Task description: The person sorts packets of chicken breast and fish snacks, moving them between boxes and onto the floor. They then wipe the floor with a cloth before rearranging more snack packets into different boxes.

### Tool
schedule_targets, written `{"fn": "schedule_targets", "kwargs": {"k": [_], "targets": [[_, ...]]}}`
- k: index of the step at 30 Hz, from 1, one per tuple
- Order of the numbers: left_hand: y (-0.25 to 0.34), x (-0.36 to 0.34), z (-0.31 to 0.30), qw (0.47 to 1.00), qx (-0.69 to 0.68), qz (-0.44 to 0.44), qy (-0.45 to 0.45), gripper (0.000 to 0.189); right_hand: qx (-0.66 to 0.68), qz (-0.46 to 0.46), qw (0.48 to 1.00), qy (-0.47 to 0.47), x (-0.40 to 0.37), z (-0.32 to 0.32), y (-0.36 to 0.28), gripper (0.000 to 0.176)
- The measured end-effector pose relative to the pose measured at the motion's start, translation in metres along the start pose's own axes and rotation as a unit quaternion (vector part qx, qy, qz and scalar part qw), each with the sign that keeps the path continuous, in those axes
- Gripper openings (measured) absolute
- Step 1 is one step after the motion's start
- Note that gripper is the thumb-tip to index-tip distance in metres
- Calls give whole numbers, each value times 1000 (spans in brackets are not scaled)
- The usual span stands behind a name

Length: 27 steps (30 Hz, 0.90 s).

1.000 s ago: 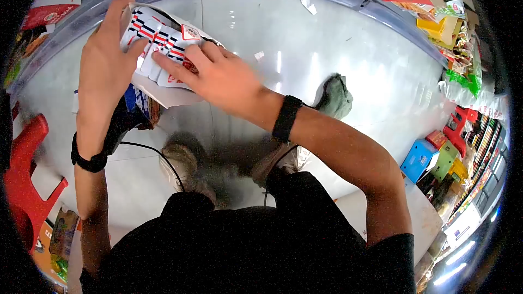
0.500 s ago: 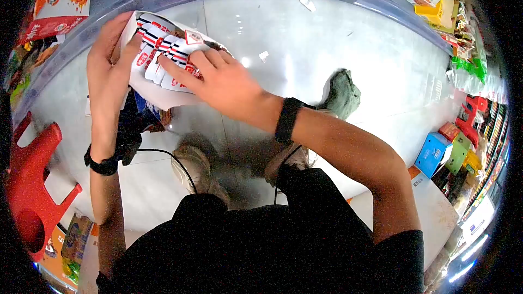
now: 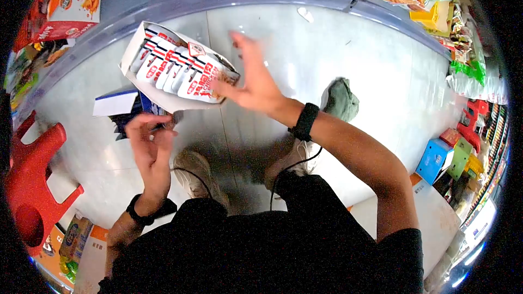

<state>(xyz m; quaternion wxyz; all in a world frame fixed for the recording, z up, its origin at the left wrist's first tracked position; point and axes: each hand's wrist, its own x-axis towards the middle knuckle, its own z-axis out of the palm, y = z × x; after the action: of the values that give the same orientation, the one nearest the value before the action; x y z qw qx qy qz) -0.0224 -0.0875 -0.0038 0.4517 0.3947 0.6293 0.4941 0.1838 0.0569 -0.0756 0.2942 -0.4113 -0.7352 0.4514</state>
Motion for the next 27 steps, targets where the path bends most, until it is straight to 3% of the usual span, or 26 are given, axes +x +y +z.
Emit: {"fn": "schedule_targets", "kwargs": {"k": [1,2,4,6,8,9,12,14,20,24,26,27], "targets": [[-1,1,1,999,37,-7,-30,65,-19,34,997,-74,-2,3,9,88],[-2,3,2,995,74,-12,-60,68,-22,23,997,-67,-7,9,17,88],[-6,7,9,986,116,37,-112,82,185,79,970,-134,-12,19,27,98],[0,14,22,991,90,7,-101,81,193,101,967,-130,-18,24,17,95],[-28,6,23,985,95,-27,-143,81,421,258,857,-149,-32,40,22,97],[-25,16,26,987,31,-2,-158,83,415,242,864,-152,-35,41,17,97],[-34,19,37,992,61,18,-109,85,396,165,890,-154,-42,46,11,100],[-41,18,37,993,14,20,-116,86,290,139,932,-167,-43,50,15,104],[-48,15,33,991,-38,17,-130,90,285,155,934,-152,-43,45,-4,112],[-55,19,32,981,48,29,-188,101,180,126,966,-135,-53,34,-11,115],[-59,17,34,959,187,58,-203,105,1,201,969,-145,-70,33,-3,116],[-51,22,37,957,176,68,-221,106,-1,199,969,-147,-70,32,-3,116]]}}
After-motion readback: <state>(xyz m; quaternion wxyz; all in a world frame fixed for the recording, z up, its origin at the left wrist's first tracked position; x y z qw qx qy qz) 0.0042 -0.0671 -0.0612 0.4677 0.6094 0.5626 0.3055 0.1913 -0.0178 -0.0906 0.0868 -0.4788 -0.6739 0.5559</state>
